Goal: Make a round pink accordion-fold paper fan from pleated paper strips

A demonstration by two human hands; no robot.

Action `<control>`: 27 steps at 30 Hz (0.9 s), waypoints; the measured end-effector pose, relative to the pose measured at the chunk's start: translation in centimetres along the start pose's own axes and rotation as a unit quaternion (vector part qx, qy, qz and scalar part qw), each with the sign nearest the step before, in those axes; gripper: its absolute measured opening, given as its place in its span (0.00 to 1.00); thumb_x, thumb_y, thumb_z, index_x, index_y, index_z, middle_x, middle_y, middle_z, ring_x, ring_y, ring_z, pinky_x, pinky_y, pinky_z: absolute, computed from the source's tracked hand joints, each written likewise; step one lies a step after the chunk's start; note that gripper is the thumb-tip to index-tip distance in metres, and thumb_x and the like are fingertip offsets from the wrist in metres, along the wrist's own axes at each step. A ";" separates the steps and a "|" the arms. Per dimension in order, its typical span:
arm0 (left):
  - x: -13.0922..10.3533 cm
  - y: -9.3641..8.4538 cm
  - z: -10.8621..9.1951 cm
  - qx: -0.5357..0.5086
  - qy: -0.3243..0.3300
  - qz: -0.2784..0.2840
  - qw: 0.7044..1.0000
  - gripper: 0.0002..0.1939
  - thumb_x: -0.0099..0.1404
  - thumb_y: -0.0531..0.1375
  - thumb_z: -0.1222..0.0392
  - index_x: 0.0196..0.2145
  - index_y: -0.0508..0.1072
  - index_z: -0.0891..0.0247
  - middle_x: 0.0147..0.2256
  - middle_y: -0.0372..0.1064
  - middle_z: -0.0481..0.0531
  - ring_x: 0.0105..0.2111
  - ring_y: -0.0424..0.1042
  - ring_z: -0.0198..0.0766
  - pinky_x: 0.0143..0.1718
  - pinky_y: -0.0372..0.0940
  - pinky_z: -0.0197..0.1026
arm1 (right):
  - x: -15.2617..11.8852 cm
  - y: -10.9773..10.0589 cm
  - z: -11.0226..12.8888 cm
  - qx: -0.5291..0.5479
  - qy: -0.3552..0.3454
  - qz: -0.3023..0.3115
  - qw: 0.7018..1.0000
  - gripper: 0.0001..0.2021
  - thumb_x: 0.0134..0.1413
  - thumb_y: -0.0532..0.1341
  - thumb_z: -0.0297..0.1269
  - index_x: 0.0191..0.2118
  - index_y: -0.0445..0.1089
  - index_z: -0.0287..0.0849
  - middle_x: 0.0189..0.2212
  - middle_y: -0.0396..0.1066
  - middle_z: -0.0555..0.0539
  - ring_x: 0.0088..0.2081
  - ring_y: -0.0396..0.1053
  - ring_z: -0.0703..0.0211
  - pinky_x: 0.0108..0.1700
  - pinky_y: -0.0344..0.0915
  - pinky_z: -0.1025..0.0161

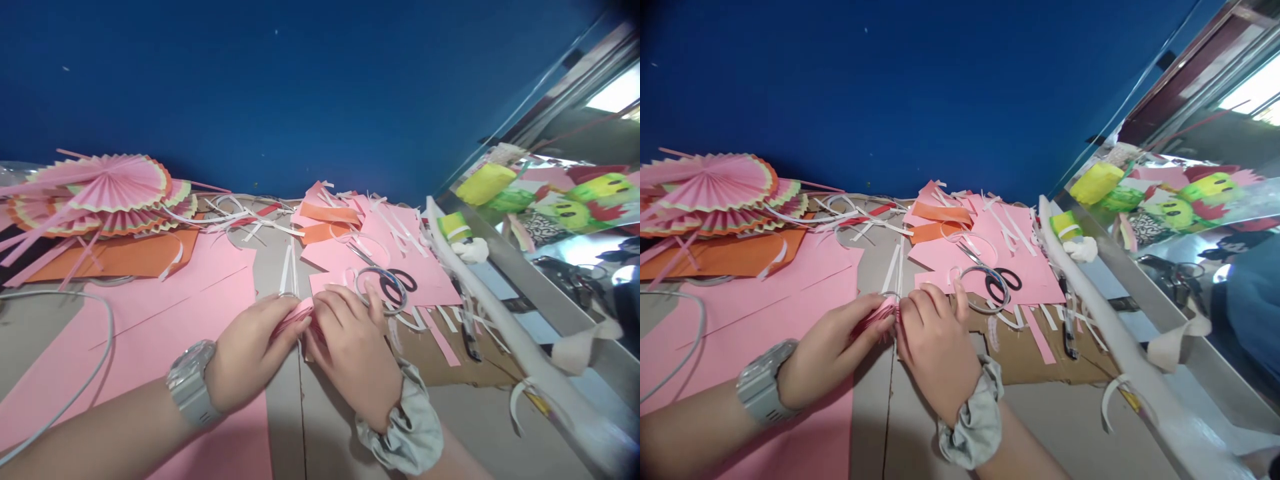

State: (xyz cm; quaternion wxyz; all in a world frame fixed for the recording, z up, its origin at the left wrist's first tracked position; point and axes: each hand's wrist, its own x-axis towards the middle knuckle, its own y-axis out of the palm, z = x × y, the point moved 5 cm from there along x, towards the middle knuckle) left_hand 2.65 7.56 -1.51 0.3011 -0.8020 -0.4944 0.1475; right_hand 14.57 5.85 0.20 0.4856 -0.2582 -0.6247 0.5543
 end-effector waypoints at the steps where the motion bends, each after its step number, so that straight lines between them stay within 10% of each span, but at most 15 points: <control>1: 0.1 0.0 0.0 0.007 0.006 0.001 1.000 0.13 0.68 0.45 0.53 0.38 0.64 0.61 0.32 0.66 0.51 0.32 0.64 0.38 0.34 0.56 0.39 | 0.0 0.0 0.0 0.000 -0.003 0.002 1.000 0.08 0.58 0.53 0.35 0.40 0.65 0.40 0.41 0.70 0.48 0.49 0.62 0.55 0.62 0.34 0.47; 9: 0.3 0.0 0.1 -0.020 -0.002 0.005 1.000 0.13 0.69 0.45 0.53 0.36 0.65 0.61 0.30 0.66 0.50 0.31 0.63 0.38 0.34 0.56 0.39 | 0.0 0.2 -0.2 0.069 0.012 0.032 0.997 0.11 0.57 0.54 0.39 0.44 0.65 0.43 0.44 0.70 0.48 0.52 0.59 0.54 0.62 0.30 0.46; 18: 0.4 -0.1 0.5 -0.074 -0.031 -0.012 0.997 0.12 0.68 0.46 0.54 0.33 0.63 0.60 0.28 0.65 0.46 0.28 0.64 0.35 0.33 0.57 0.37 | -1.0 1.8 -0.5 0.077 0.026 0.105 0.991 0.48 0.38 0.57 0.65 0.61 0.50 0.36 0.62 0.50 0.41 0.63 0.40 0.43 0.61 0.26 0.38; 27: 0.7 -0.8 1.0 -0.068 -0.051 -0.047 0.995 0.13 0.68 0.46 0.54 0.30 0.63 0.60 0.24 0.62 0.45 0.26 0.62 0.35 0.31 0.57 0.37 | -1.0 1.9 -0.3 0.084 0.022 0.143 0.986 0.36 0.50 0.54 0.48 0.62 0.48 0.36 0.63 0.48 0.44 0.65 0.37 0.49 0.63 0.26 0.42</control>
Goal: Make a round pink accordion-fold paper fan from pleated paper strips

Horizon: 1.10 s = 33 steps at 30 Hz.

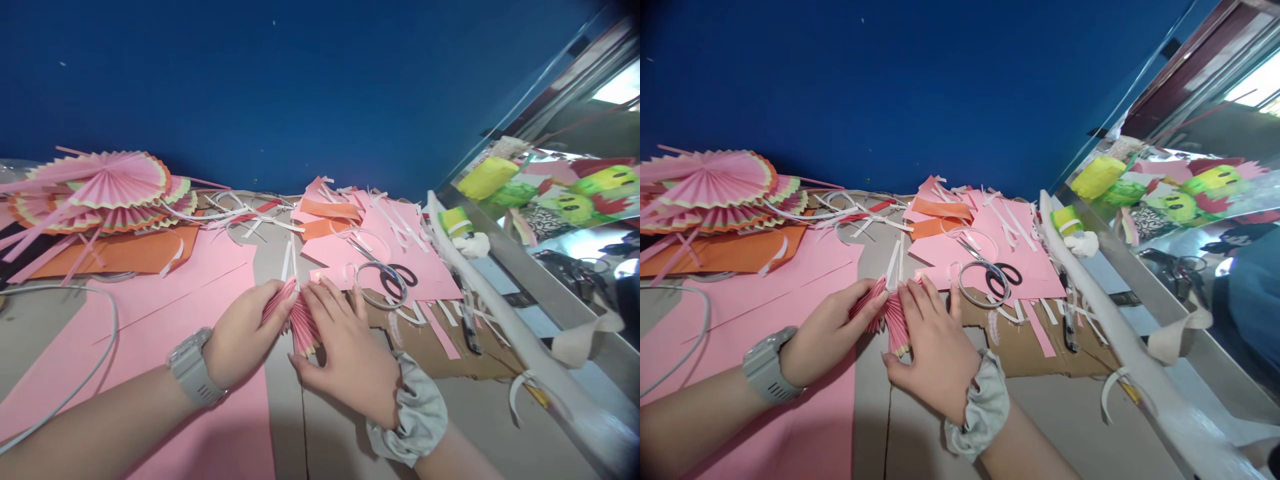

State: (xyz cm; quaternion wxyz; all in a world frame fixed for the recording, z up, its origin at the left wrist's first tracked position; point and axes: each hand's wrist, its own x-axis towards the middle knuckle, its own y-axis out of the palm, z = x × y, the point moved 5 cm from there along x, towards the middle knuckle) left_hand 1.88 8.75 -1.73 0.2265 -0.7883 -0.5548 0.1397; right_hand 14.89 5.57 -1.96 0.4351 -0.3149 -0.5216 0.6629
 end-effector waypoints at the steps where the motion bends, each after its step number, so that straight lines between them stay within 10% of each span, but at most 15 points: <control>1: 0.0 -0.2 0.0 0.011 0.006 -0.013 1.000 0.13 0.68 0.47 0.54 0.29 0.63 0.60 0.23 0.62 0.45 0.26 0.62 0.35 0.33 0.57 0.38 | 0.0 -0.1 0.0 0.003 -0.002 0.001 1.000 0.35 0.50 0.54 0.47 0.62 0.49 0.36 0.63 0.49 0.44 0.65 0.37 0.49 0.63 0.26 0.42; 10: -0.7 0.4 0.1 -0.260 -0.012 0.013 0.966 0.14 0.68 0.47 0.51 0.29 0.63 0.61 0.22 0.60 0.46 0.22 0.59 0.32 0.26 0.58 0.36 | -0.4 0.1 -0.1 0.042 -0.066 0.040 0.996 0.37 0.49 0.55 0.49 0.62 0.47 0.37 0.62 0.52 0.42 0.64 0.39 0.48 0.63 0.27 0.42; 18: -0.5 1.0 0.4 -0.242 -0.027 0.038 0.969 0.13 0.68 0.48 0.53 0.30 0.64 0.60 0.25 0.62 0.46 0.27 0.63 0.32 0.32 0.60 0.35 | -0.2 -0.5 -0.3 0.097 -0.081 0.060 0.990 0.45 0.46 0.54 0.63 0.63 0.44 0.39 0.63 0.49 0.43 0.64 0.40 0.48 0.63 0.28 0.44; 23: -0.3 1.1 0.3 -0.248 -0.028 0.055 0.967 0.14 0.68 0.47 0.51 0.29 0.63 0.61 0.25 0.62 0.47 0.26 0.63 0.34 0.31 0.61 0.38 | 0.6 -1.2 -1.7 0.046 -0.051 0.018 0.998 0.20 0.64 0.44 0.40 0.60 0.53 0.45 0.59 0.57 0.49 0.63 0.43 0.55 0.63 0.29 0.44; 33: -0.8 0.8 0.2 -0.263 -0.001 0.055 0.963 0.14 0.68 0.48 0.52 0.30 0.63 0.63 0.22 0.62 0.45 0.22 0.61 0.32 0.28 0.58 0.37 | 1.9 -0.8 -2.7 0.027 -0.087 -0.032 0.995 0.20 0.54 0.52 0.26 0.52 0.63 0.44 0.45 0.67 0.45 0.50 0.57 0.51 0.58 0.47 0.46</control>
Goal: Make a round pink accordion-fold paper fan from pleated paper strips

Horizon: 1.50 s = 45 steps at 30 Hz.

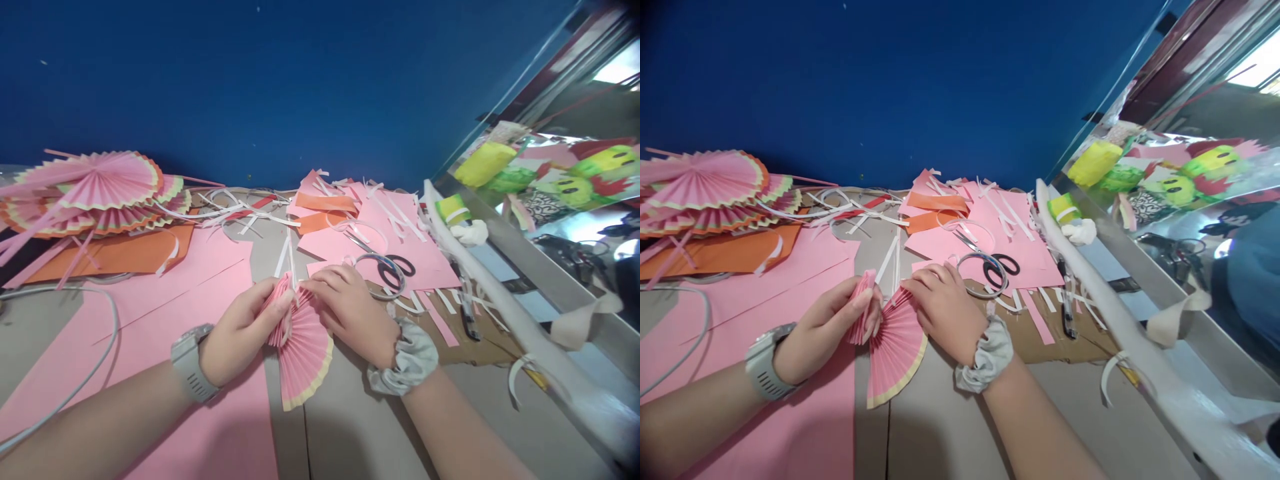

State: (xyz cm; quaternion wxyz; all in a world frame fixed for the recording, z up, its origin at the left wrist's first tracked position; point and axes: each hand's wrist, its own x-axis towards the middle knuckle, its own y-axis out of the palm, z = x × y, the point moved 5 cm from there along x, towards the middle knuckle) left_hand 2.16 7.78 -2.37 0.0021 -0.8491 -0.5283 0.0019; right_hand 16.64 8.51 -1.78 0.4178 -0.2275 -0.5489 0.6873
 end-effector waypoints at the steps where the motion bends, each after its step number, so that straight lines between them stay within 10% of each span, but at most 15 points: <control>1: -0.2 0.1 -0.2 -0.019 0.007 0.006 1.000 0.13 0.68 0.48 0.53 0.31 0.63 0.63 0.21 0.62 0.45 0.22 0.61 0.32 0.27 0.58 0.37 | 0.0 -0.2 0.2 0.004 -0.002 -0.003 1.000 0.20 0.53 0.52 0.26 0.52 0.64 0.45 0.43 0.67 0.45 0.48 0.58 0.51 0.56 0.50 0.47; 7: -1.4 2.6 -1.2 -0.123 -0.054 0.125 0.983 0.14 0.69 0.46 0.53 0.30 0.62 0.63 0.19 0.61 0.45 0.20 0.62 0.32 0.27 0.60 0.37 | -0.2 -0.4 0.8 0.005 -0.006 -0.008 1.000 0.22 0.53 0.53 0.28 0.55 0.61 0.42 0.47 0.63 0.42 0.51 0.55 0.51 0.55 0.53 0.52; 14: -2.9 5.5 -1.1 0.078 -0.032 0.305 0.949 0.11 0.66 0.50 0.55 0.28 0.61 0.62 0.22 0.64 0.46 0.23 0.64 0.31 0.26 0.58 0.32 | 0.5 1.0 0.4 -0.008 -0.043 0.007 0.999 0.29 0.50 0.49 0.22 0.59 0.55 0.43 0.57 0.56 0.46 0.59 0.46 0.50 0.61 0.42 0.47; 36: -2.6 4.9 0.5 0.023 -0.052 0.244 0.968 0.11 0.65 0.51 0.54 0.28 0.62 0.62 0.19 0.63 0.44 0.20 0.64 0.32 0.27 0.60 0.35 | 0.9 -1.6 0.2 -0.021 -0.061 0.103 0.993 0.06 0.54 0.55 0.31 0.38 0.68 0.42 0.38 0.67 0.45 0.44 0.62 0.53 0.49 0.58 0.53; 45: -1.3 4.0 0.9 -0.174 -0.076 0.144 0.971 0.16 0.66 0.48 0.49 0.33 0.64 0.65 0.21 0.63 0.47 0.19 0.63 0.31 0.24 0.58 0.35 | -1.0 -1.0 -0.3 0.002 -0.020 0.067 0.998 0.05 0.59 0.52 0.33 0.37 0.65 0.41 0.35 0.68 0.45 0.40 0.64 0.57 0.42 0.61 0.59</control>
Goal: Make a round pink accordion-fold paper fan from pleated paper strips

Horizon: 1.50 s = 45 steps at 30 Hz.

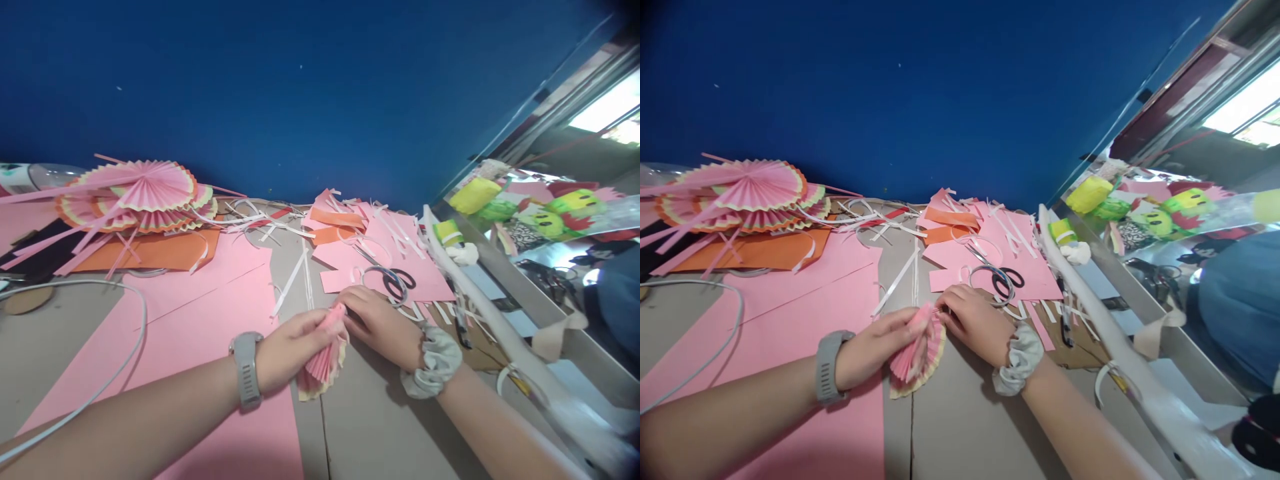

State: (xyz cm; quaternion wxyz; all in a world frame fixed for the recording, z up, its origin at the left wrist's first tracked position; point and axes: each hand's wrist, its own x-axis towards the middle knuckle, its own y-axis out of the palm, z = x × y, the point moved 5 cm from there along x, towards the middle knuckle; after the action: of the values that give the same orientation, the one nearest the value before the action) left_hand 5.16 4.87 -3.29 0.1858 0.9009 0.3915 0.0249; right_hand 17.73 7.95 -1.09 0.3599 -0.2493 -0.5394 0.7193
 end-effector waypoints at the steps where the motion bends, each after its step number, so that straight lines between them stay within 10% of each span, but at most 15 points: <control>1: 0.1 -0.2 -0.2 -0.013 0.005 -0.012 1.000 0.16 0.66 0.48 0.49 0.33 0.64 0.64 0.20 0.63 0.46 0.19 0.63 0.31 0.25 0.59 0.35 | -0.2 0.0 0.0 0.000 0.007 -0.008 1.000 0.06 0.60 0.52 0.33 0.37 0.65 0.41 0.35 0.67 0.45 0.40 0.64 0.57 0.43 0.60 0.59; 19: 0.1 -1.0 -0.3 -0.049 -0.005 -0.072 0.996 0.12 0.66 0.50 0.52 0.34 0.64 0.64 0.22 0.66 0.46 0.22 0.66 0.32 0.32 0.62 0.38 | -4.4 1.0 3.6 0.005 0.137 -0.062 0.989 0.09 0.57 0.54 0.43 0.37 0.63 0.43 0.39 0.65 0.46 0.45 0.61 0.54 0.53 0.49 0.50; 27: 0.0 -1.3 0.1 -0.063 0.001 -0.089 0.994 0.12 0.66 0.51 0.52 0.36 0.65 0.64 0.24 0.65 0.45 0.25 0.66 0.32 0.35 0.62 0.39 | -6.3 3.4 7.5 -0.068 0.276 -0.155 0.946 0.37 0.36 0.58 0.66 0.46 0.60 0.42 0.47 0.66 0.36 0.53 0.58 0.34 0.56 0.37 0.35; 35: 0.1 -1.4 0.1 -0.064 -0.007 -0.097 0.993 0.15 0.64 0.52 0.48 0.35 0.66 0.64 0.23 0.66 0.46 0.25 0.67 0.33 0.36 0.61 0.40 | -5.4 5.5 8.5 -0.092 0.340 -0.170 0.920 0.43 0.34 0.58 0.67 0.50 0.54 0.37 0.54 0.58 0.25 0.58 0.47 0.22 0.50 0.39 0.23; 45: 0.1 -1.3 0.2 -0.069 0.004 -0.090 0.994 0.14 0.65 0.52 0.48 0.36 0.65 0.63 0.22 0.67 0.45 0.23 0.67 0.32 0.33 0.61 0.39 | -5.7 5.2 8.1 -0.051 0.337 -0.162 0.926 0.25 0.46 0.58 0.47 0.48 0.54 0.41 0.49 0.61 0.33 0.58 0.49 0.31 0.52 0.43 0.26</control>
State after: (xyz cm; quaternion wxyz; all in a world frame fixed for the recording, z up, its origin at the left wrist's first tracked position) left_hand 4.35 5.64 -3.90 0.2472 0.8470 0.4690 0.0388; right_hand 13.92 -2.24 -3.85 0.6189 -0.4042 -0.4550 0.4966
